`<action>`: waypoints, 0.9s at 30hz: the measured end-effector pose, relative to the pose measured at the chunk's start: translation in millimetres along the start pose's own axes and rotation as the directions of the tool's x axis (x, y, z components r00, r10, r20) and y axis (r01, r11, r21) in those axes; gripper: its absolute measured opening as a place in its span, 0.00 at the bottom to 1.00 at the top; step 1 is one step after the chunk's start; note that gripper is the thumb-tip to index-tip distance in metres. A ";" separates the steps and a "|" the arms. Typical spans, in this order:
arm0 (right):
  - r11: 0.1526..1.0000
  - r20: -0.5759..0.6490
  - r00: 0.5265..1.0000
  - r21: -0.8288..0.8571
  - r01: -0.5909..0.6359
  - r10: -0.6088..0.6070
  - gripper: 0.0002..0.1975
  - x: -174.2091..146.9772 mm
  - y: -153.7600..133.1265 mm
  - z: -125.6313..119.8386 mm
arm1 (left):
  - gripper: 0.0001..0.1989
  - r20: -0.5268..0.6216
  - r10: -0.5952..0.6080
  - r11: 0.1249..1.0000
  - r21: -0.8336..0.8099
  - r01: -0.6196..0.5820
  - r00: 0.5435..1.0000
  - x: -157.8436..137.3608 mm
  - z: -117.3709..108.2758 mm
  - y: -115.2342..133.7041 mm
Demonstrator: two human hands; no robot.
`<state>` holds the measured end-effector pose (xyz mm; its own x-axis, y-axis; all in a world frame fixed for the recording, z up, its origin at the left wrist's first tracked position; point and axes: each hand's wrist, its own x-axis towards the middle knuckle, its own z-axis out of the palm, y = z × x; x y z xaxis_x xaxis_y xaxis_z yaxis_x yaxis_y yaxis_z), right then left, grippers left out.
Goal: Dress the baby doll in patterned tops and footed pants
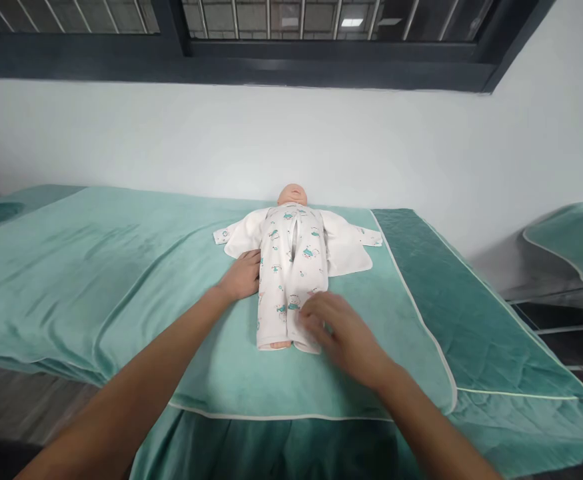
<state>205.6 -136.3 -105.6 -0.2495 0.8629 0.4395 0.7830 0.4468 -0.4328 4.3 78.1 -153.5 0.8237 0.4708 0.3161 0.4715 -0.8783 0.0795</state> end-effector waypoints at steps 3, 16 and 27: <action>0.965 -0.228 0.965 -0.196 -0.174 0.128 0.10 1.5 59.1 7.2 | 0.15 0.018 0.057 0.998 0.013 -0.057 0.998 2.8 -2.0 -4.8; 0.974 -0.018 0.999 -0.225 0.035 -0.040 0.10 43.8 122.8 34.3 | 0.13 0.051 0.080 0.997 0.005 -0.080 0.996 17.1 -1.8 -14.8; 0.956 -0.140 0.972 -0.201 -0.214 0.188 0.14 55.5 104.0 43.5 | 0.10 0.005 0.123 0.990 0.062 -0.123 0.992 18.0 4.0 -20.2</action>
<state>248.4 -31.7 -160.4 -0.0155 0.8899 0.4558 0.9162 0.1952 -0.3499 10.8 104.7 -153.2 0.8767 0.3599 0.3191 0.3855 -0.9225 -0.0188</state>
